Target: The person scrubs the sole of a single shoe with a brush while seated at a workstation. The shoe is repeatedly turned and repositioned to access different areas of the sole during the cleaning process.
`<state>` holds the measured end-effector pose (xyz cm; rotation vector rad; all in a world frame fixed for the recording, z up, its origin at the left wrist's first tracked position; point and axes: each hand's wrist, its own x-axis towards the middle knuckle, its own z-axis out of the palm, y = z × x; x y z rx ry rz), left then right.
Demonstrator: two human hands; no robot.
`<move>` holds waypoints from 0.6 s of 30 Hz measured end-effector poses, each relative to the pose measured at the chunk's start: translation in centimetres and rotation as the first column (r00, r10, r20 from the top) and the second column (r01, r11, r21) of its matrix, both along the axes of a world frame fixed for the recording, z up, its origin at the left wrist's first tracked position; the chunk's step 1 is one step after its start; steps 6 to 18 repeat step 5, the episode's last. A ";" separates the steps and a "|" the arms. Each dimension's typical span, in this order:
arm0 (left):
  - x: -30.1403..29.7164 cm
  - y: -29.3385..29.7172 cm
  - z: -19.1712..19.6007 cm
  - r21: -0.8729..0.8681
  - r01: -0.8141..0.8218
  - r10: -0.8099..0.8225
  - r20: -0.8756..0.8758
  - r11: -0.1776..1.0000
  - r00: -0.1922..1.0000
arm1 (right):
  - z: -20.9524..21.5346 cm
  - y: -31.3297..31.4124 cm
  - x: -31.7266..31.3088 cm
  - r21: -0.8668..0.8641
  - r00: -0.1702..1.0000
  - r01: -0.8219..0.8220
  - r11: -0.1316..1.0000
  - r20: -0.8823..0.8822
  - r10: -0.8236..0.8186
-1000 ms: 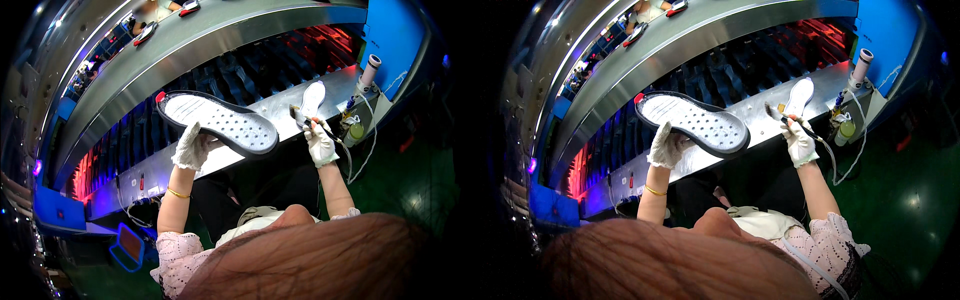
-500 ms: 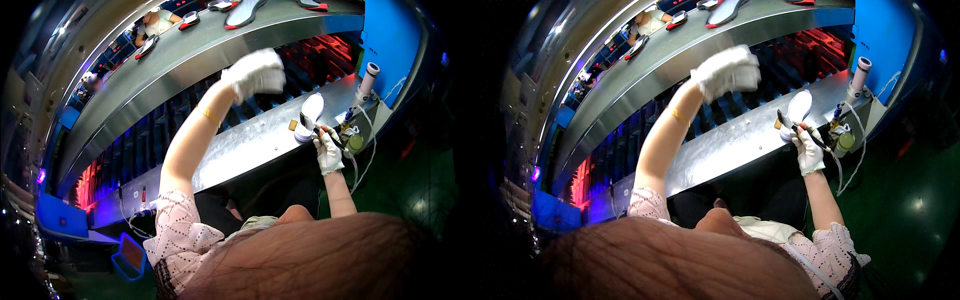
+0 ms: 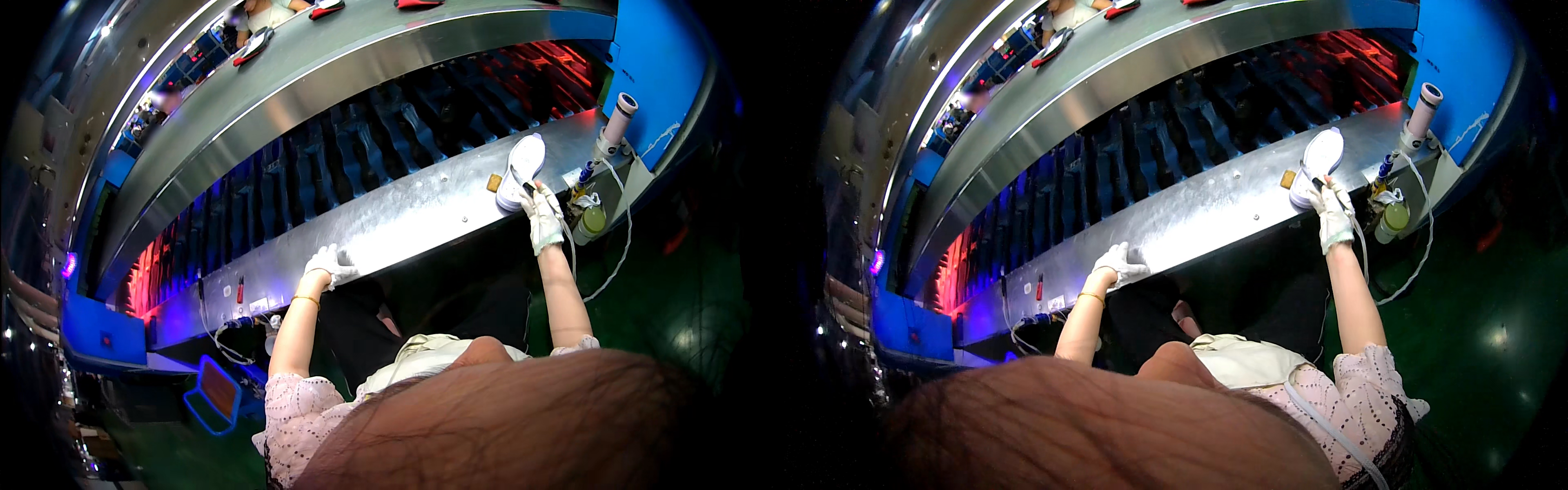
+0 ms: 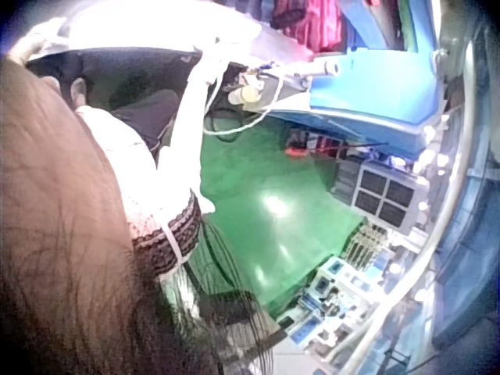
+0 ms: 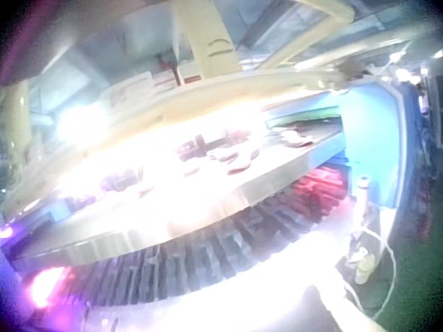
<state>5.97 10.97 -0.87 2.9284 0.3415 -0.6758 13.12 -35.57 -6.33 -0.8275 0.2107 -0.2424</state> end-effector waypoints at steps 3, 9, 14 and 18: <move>-1.0 0.4 -3.7 0.034 -0.067 0.069 -0.075 0.997 0.995 | -0.5 -0.7 1.3 -0.075 0.994 0.085 0.994 -0.064 -0.090; -1.4 -1.2 -6.0 0.267 -0.099 0.117 -0.053 0.959 0.992 | -0.8 -1.2 2.2 -0.126 0.987 0.109 0.986 -0.100 -0.122; -1.4 -1.2 -6.0 0.267 -0.099 0.117 -0.053 0.959 0.992 | -0.8 -1.2 2.2 -0.126 0.987 0.109 0.986 -0.100 -0.122; -1.4 -1.2 -6.0 0.267 -0.099 0.117 -0.053 0.959 0.992 | -0.8 -1.2 2.2 -0.126 0.987 0.109 0.986 -0.100 -0.122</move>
